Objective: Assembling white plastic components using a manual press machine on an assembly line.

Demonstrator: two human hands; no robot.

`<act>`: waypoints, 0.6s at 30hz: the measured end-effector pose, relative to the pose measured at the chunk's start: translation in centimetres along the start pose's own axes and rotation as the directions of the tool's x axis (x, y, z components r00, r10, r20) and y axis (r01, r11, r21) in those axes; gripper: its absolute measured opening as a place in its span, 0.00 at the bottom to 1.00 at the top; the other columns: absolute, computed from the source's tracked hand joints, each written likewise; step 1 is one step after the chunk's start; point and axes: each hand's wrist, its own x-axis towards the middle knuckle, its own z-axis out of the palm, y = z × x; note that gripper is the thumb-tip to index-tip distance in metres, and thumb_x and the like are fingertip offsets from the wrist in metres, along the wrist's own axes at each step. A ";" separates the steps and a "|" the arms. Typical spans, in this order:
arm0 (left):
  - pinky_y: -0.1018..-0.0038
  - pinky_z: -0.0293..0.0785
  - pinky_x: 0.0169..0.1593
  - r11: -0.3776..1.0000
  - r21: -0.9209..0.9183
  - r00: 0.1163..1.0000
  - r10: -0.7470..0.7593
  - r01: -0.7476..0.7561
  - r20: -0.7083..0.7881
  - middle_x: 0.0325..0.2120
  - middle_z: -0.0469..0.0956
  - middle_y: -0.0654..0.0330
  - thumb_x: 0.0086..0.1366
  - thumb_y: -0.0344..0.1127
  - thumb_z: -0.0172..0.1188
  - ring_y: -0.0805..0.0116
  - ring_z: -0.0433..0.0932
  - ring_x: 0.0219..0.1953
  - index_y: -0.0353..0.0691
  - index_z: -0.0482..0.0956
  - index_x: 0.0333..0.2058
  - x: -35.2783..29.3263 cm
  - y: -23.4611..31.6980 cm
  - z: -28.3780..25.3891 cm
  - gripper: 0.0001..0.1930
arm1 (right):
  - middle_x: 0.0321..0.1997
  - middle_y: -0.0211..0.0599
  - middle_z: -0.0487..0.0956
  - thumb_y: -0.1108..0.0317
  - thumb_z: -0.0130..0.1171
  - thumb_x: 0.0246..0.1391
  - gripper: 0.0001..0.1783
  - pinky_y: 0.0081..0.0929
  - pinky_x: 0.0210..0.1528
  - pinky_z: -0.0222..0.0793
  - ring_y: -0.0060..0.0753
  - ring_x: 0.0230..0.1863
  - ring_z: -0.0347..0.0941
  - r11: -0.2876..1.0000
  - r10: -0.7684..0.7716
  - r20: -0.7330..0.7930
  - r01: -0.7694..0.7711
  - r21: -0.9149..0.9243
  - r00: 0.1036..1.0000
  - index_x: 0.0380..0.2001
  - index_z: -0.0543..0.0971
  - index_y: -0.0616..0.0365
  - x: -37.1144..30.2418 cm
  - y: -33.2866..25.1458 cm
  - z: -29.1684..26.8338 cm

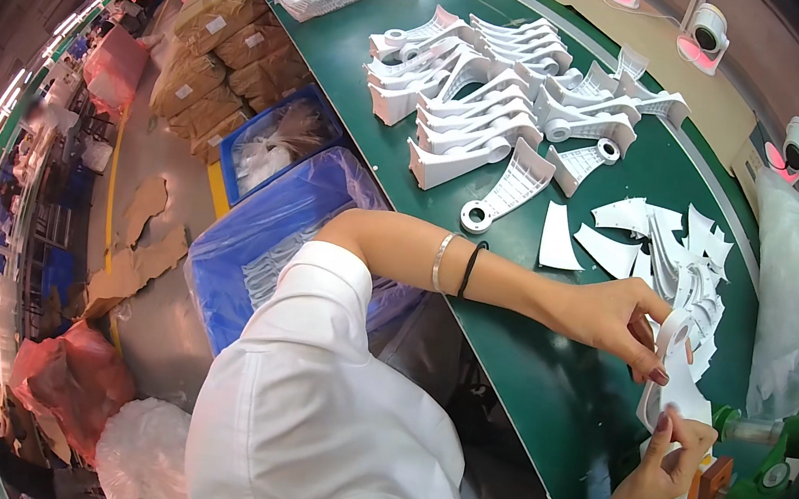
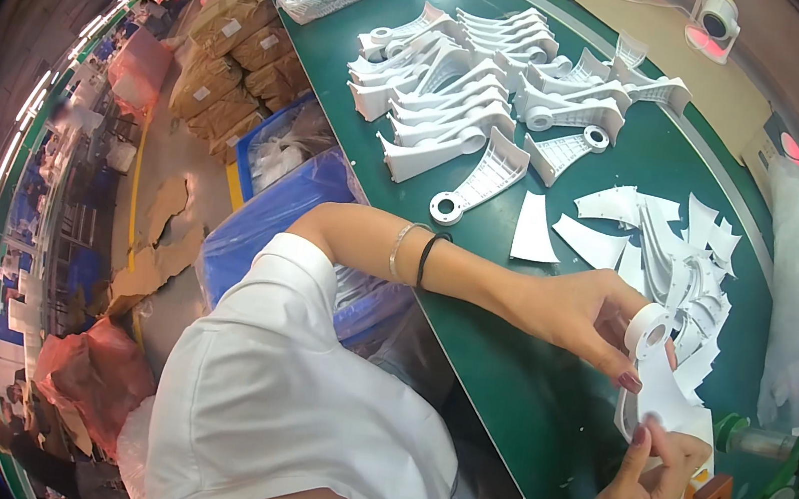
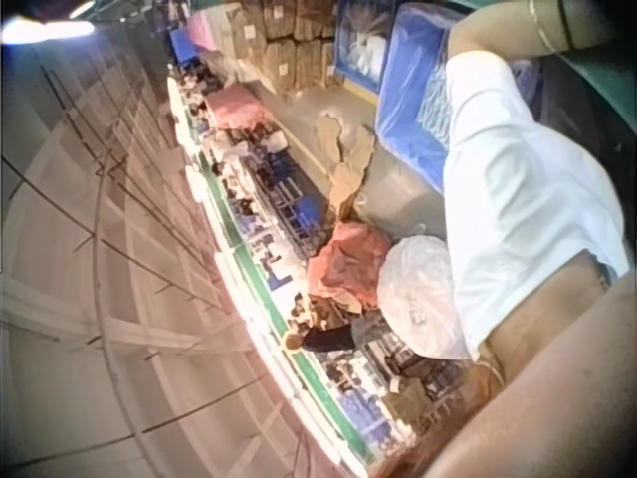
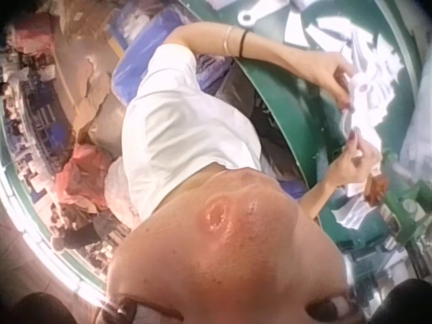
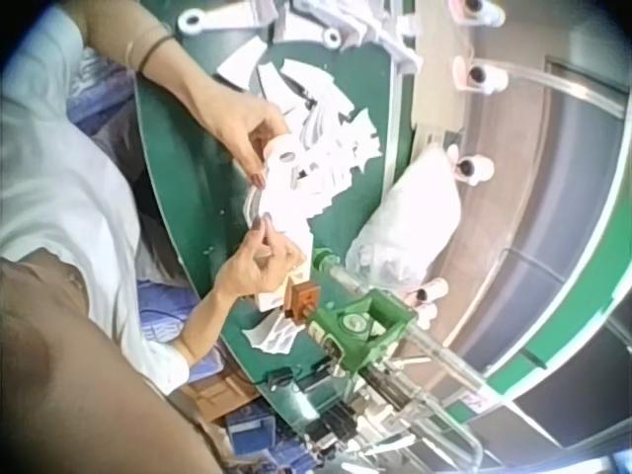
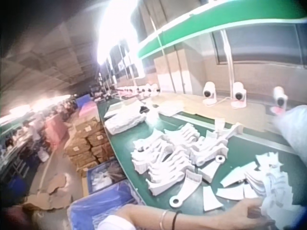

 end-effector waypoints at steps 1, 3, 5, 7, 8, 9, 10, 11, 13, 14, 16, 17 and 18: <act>0.72 0.79 0.51 1.000 -0.023 1.000 -0.006 0.006 -0.005 0.45 0.82 0.53 0.62 0.28 0.66 0.68 0.82 0.45 0.32 0.79 0.50 0.1 0.0 0.0 0.18 | 0.36 0.36 0.73 0.76 0.65 0.56 0.06 0.28 0.44 0.64 0.32 0.41 0.68 1.000 -0.004 -0.001 0.004 -0.003 1.000 0.38 0.82 0.62 0.0 0.1 0.0; 0.73 0.79 0.50 1.000 0.020 1.000 -0.006 0.007 -0.002 0.45 0.82 0.54 0.61 0.29 0.67 0.68 0.82 0.44 0.32 0.79 0.50 0.1 -0.1 -0.1 0.18 | 0.35 0.36 0.72 0.77 0.66 0.53 0.05 0.28 0.42 0.64 0.32 0.38 0.67 0.998 0.068 0.057 -0.069 0.011 0.996 0.34 0.82 0.62 -0.3 0.2 0.2; 0.73 0.79 0.49 0.998 0.067 1.000 -0.006 0.007 -0.003 0.45 0.82 0.54 0.61 0.30 0.67 0.69 0.82 0.44 0.32 0.78 0.50 0.1 -0.3 -0.2 0.18 | 0.36 0.37 0.72 0.77 0.67 0.52 0.06 0.28 0.44 0.64 0.34 0.40 0.68 0.997 0.018 0.058 -0.014 -0.073 0.998 0.35 0.82 0.62 -0.2 -0.2 0.5; 0.74 0.79 0.47 0.989 0.146 1.000 0.011 -0.010 -0.003 0.43 0.83 0.55 0.60 0.32 0.69 0.71 0.82 0.42 0.32 0.79 0.49 0.0 -0.6 -0.3 0.19 | 0.37 0.37 0.72 0.77 0.67 0.51 0.08 0.29 0.46 0.65 0.35 0.41 0.69 0.988 -0.036 0.065 0.045 -0.150 0.997 0.36 0.81 0.61 0.2 -0.9 0.9; 0.74 0.79 0.47 0.989 0.147 1.000 0.011 -0.010 -0.006 0.43 0.83 0.55 0.60 0.32 0.69 0.71 0.82 0.42 0.32 0.79 0.49 -0.1 -0.7 -0.2 0.19 | 0.40 0.39 0.74 0.78 0.68 0.49 0.12 0.30 0.49 0.66 0.39 0.45 0.71 0.956 -0.151 0.042 0.157 -0.248 0.988 0.39 0.80 0.61 0.4 -1.2 1.1; 0.75 0.79 0.46 0.989 0.146 1.000 0.013 -0.013 0.002 0.42 0.83 0.56 0.59 0.32 0.69 0.71 0.82 0.41 0.33 0.79 0.48 -0.1 -0.8 0.0 0.19 | 0.43 0.41 0.75 0.78 0.69 0.48 0.16 0.32 0.52 0.67 0.42 0.48 0.73 0.902 -0.266 0.030 0.259 -0.345 0.964 0.41 0.79 0.60 0.5 -1.3 1.3; 0.75 0.80 0.45 0.989 0.144 1.000 0.015 -0.017 0.011 0.41 0.83 0.56 0.59 0.32 0.69 0.72 0.82 0.40 0.33 0.80 0.47 -0.1 -0.8 0.0 0.18 | 0.43 0.41 0.75 0.78 0.69 0.48 0.16 0.32 0.52 0.67 0.42 0.48 0.73 0.902 -0.265 0.033 0.260 -0.343 0.964 0.41 0.79 0.60 0.4 -1.2 1.4; 0.75 0.80 0.45 0.990 0.140 1.000 0.017 -0.018 0.012 0.41 0.83 0.56 0.59 0.32 0.69 0.72 0.82 0.40 0.33 0.80 0.47 -0.2 -1.0 -0.1 0.18 | 0.46 0.44 0.76 0.78 0.69 0.47 0.18 0.34 0.55 0.67 0.45 0.51 0.73 0.949 -0.205 0.080 0.218 -0.230 0.976 0.44 0.78 0.60 0.3 -1.2 1.4; 0.76 0.80 0.43 0.969 0.236 0.997 0.060 -0.068 0.040 0.38 0.82 0.57 0.58 0.32 0.70 0.71 0.83 0.39 0.34 0.80 0.46 -0.3 -1.4 -0.5 0.18 | 0.50 0.46 0.77 0.78 0.70 0.47 0.21 0.37 0.58 0.67 0.48 0.54 0.74 0.979 -0.146 0.136 0.163 -0.122 0.980 0.46 0.76 0.60 -0.2 -1.0 1.4; 0.76 0.80 0.43 0.969 0.239 0.998 0.056 -0.064 0.041 0.38 0.82 0.57 0.58 0.32 0.70 0.71 0.83 0.39 0.34 0.80 0.46 -0.2 -1.4 -0.3 0.18 | 0.52 0.48 0.77 0.79 0.70 0.46 0.23 0.38 0.58 0.67 0.49 0.54 0.74 0.983 -0.135 0.148 0.151 -0.108 0.980 0.47 0.76 0.61 -0.4 -0.3 1.0; 0.75 0.81 0.43 0.959 0.255 0.992 0.110 -0.123 0.063 0.38 0.81 0.57 0.58 0.32 0.70 0.70 0.83 0.40 0.33 0.80 0.45 -0.1 -1.4 0.0 0.17 | 0.54 0.50 0.77 0.79 0.70 0.46 0.24 0.40 0.58 0.68 0.51 0.54 0.75 0.986 -0.122 0.157 0.137 -0.091 0.980 0.48 0.76 0.62 -0.4 0.2 0.8; 0.75 0.81 0.43 0.960 0.251 0.992 0.110 -0.122 0.061 0.38 0.81 0.57 0.58 0.32 0.70 0.70 0.83 0.40 0.33 0.80 0.45 -0.1 -1.4 -0.1 0.17 | 0.54 0.51 0.78 0.80 0.69 0.47 0.24 0.41 0.57 0.68 0.50 0.54 0.75 0.983 -0.136 0.140 0.150 -0.100 0.981 0.49 0.76 0.62 -0.3 -0.1 1.0; 0.75 0.81 0.43 0.959 0.253 0.991 0.119 -0.132 0.066 0.38 0.80 0.57 0.58 0.32 0.71 0.69 0.83 0.40 0.33 0.80 0.44 -0.1 -1.4 -0.2 0.17 | 0.54 0.52 0.78 0.81 0.68 0.47 0.24 0.41 0.57 0.69 0.50 0.53 0.76 0.980 -0.150 0.123 0.163 -0.110 0.981 0.50 0.76 0.63 -0.2 -0.3 1.1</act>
